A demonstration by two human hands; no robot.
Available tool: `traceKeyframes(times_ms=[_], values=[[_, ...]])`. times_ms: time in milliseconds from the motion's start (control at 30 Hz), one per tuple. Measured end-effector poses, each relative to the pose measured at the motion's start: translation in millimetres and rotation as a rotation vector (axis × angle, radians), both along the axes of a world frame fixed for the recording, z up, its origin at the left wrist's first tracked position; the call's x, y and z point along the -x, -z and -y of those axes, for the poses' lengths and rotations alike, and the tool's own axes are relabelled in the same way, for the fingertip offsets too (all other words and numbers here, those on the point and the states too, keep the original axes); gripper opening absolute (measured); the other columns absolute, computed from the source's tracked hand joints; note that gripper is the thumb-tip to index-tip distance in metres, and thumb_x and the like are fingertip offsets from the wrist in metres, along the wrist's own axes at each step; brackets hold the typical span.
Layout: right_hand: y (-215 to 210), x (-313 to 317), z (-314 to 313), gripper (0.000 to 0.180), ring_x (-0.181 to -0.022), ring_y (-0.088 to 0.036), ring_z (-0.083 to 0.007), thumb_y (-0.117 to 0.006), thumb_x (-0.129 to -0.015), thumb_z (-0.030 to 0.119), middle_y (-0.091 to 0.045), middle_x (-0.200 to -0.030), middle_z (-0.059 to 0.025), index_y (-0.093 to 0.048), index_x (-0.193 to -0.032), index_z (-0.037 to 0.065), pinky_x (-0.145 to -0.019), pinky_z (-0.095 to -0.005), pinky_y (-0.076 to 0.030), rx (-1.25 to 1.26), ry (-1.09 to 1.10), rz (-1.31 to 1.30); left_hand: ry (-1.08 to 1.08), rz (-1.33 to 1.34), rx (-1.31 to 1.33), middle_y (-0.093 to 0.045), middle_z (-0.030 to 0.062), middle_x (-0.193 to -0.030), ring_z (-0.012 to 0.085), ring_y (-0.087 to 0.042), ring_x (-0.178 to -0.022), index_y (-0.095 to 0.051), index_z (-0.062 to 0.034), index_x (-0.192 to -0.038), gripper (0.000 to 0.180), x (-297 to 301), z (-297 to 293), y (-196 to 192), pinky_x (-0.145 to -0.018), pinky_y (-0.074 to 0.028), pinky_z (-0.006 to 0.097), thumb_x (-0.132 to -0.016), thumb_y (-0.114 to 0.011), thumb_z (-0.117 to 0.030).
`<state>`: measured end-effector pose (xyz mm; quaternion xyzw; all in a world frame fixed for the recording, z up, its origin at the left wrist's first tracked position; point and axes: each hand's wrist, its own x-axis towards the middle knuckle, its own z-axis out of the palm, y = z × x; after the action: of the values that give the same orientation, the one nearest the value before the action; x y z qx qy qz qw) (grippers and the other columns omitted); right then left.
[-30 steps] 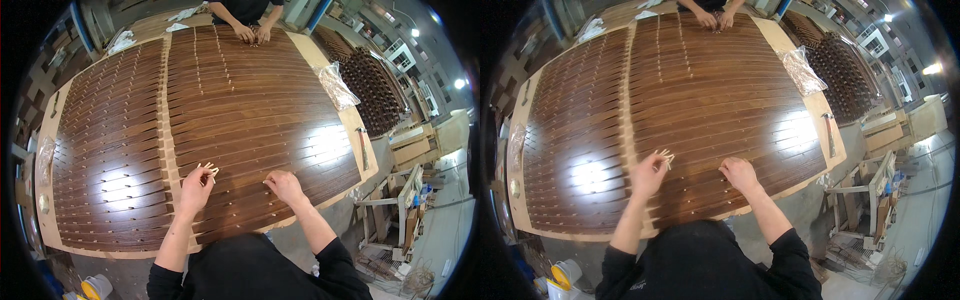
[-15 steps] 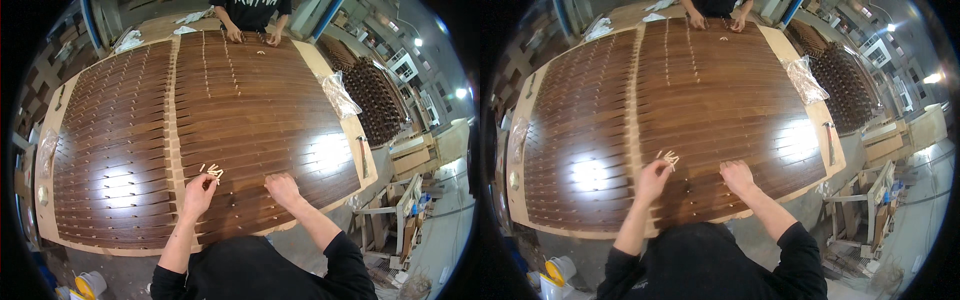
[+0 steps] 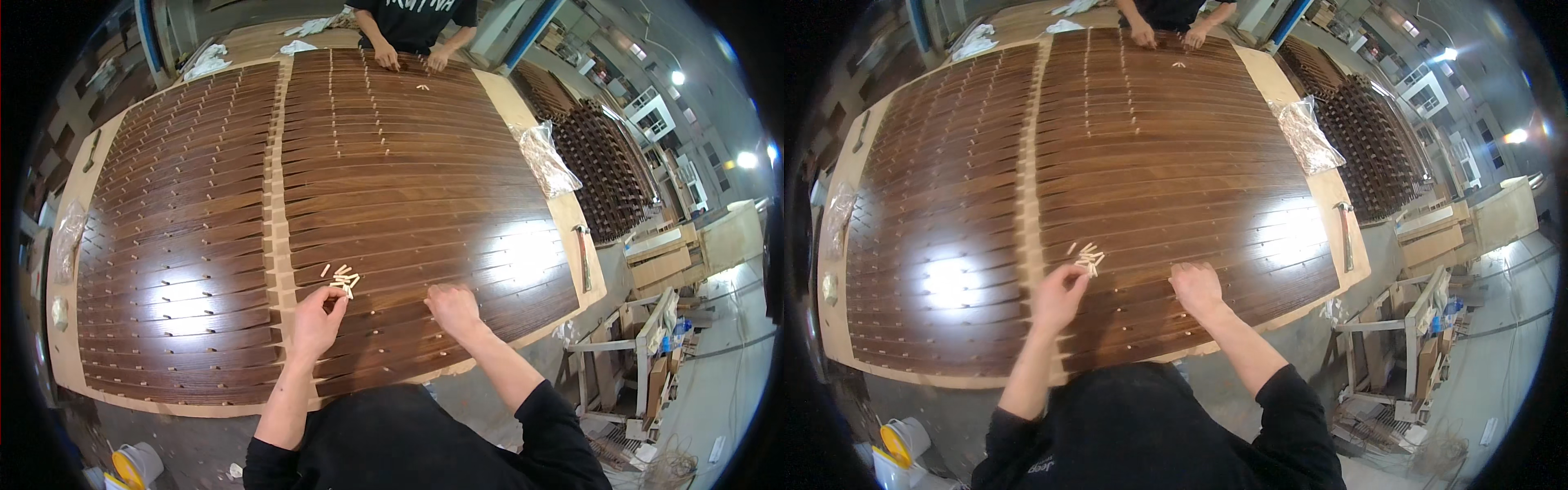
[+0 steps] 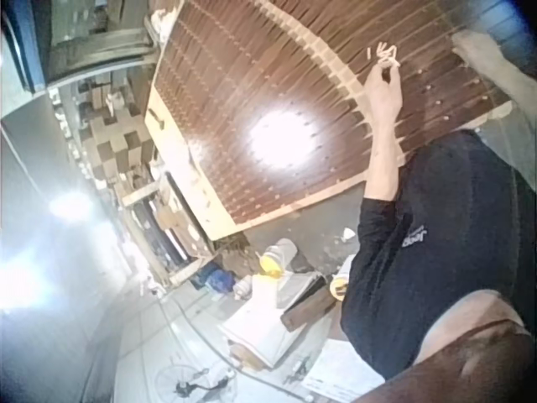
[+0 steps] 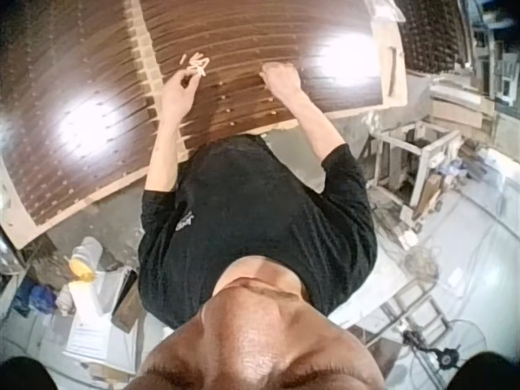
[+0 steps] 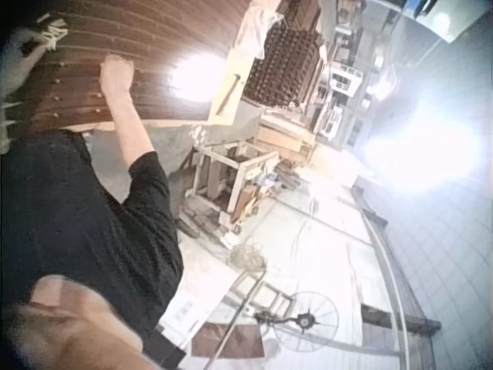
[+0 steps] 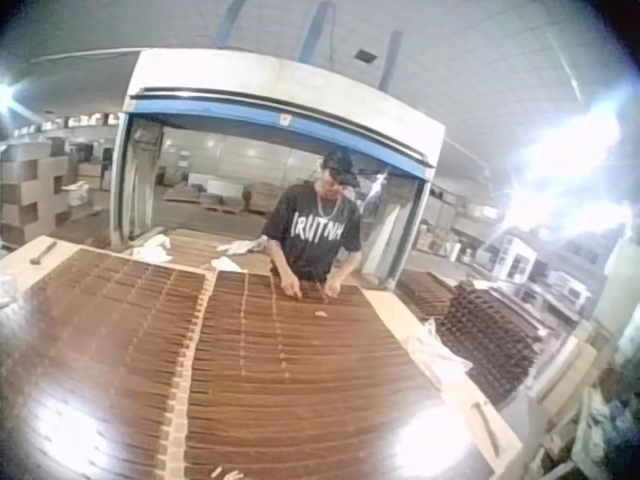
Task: Two people assemble wooden panels by hand, picking up wooden pegs from the table and inserting them into pre-drilled holes across the dark wooden slats.
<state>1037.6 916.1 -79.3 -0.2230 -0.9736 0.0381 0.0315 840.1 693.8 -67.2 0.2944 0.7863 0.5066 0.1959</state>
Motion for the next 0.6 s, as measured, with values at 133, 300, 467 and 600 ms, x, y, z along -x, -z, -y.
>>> traceKeyframes(times_ms=[133, 300, 467, 600], values=[[-13.4, 10.9, 0.4, 0.017, -0.082, -0.07, -0.0289, -0.07, -0.09, 0.027, -0.07, -0.082, -0.0088, -0.066, -0.086, 0.01, -0.077, -0.0449, -0.052, 0.006, -0.007, 0.205, 0.013, 0.033, -0.004, -0.071, 0.0105, -0.085, 0.0174, -0.066, -0.072, -0.07, -0.0015, -0.097, 0.014, 0.1, -4.0, -7.7, -0.068, -0.052, 0.032, -0.092, -0.071, -0.015], [-32.2, 47.3, 4.3, 0.015, -0.089, -0.069, -0.0272, -0.067, -0.093, 0.028, -0.071, -0.089, -0.0053, -0.07, -0.096, 0.014, -0.08, -0.0441, -0.051, 0.131, -0.075, 0.052, -0.03, 0.059, -0.032, -0.071, 0.0101, -0.082, 0.0181, -0.065, -0.072, -0.07, -0.001, -0.096, 0.016, 4.9, 3.9, 10.0, -0.069, -0.051, 0.032, -0.094, -0.07, -0.017], [8.7, 101.5, 39.9, 0.015, -0.099, -0.065, -0.0278, -0.07, -0.089, 0.021, -0.069, -0.104, -0.0049, -0.073, -0.102, 0.014, -0.086, -0.0436, -0.053, 0.249, -0.251, -0.238, -0.073, 0.063, -0.023, -0.071, 0.0106, -0.081, 0.0181, -0.065, -0.071, -0.07, -0.0011, -0.096, 0.017, 10.4, 13.3, 15.5, -0.069, -0.051, 0.032, -0.095, -0.07, -0.018], [19.9, 108.2, 44.7, 0.016, -0.105, -0.062, -0.026, -0.071, -0.087, 0.018, -0.066, -0.107, -0.0042, -0.072, -0.103, 0.015, -0.09, -0.0419, -0.052, 0.271, -0.259, -0.172, -0.092, 0.048, -0.005, -0.071, 0.0101, -0.081, 0.0172, -0.064, -0.071, -0.07, -0.0016, -0.096, 0.017, 12.8, 22.2, 13.6, -0.069, -0.051, 0.031, -0.095, -0.071, -0.019]])
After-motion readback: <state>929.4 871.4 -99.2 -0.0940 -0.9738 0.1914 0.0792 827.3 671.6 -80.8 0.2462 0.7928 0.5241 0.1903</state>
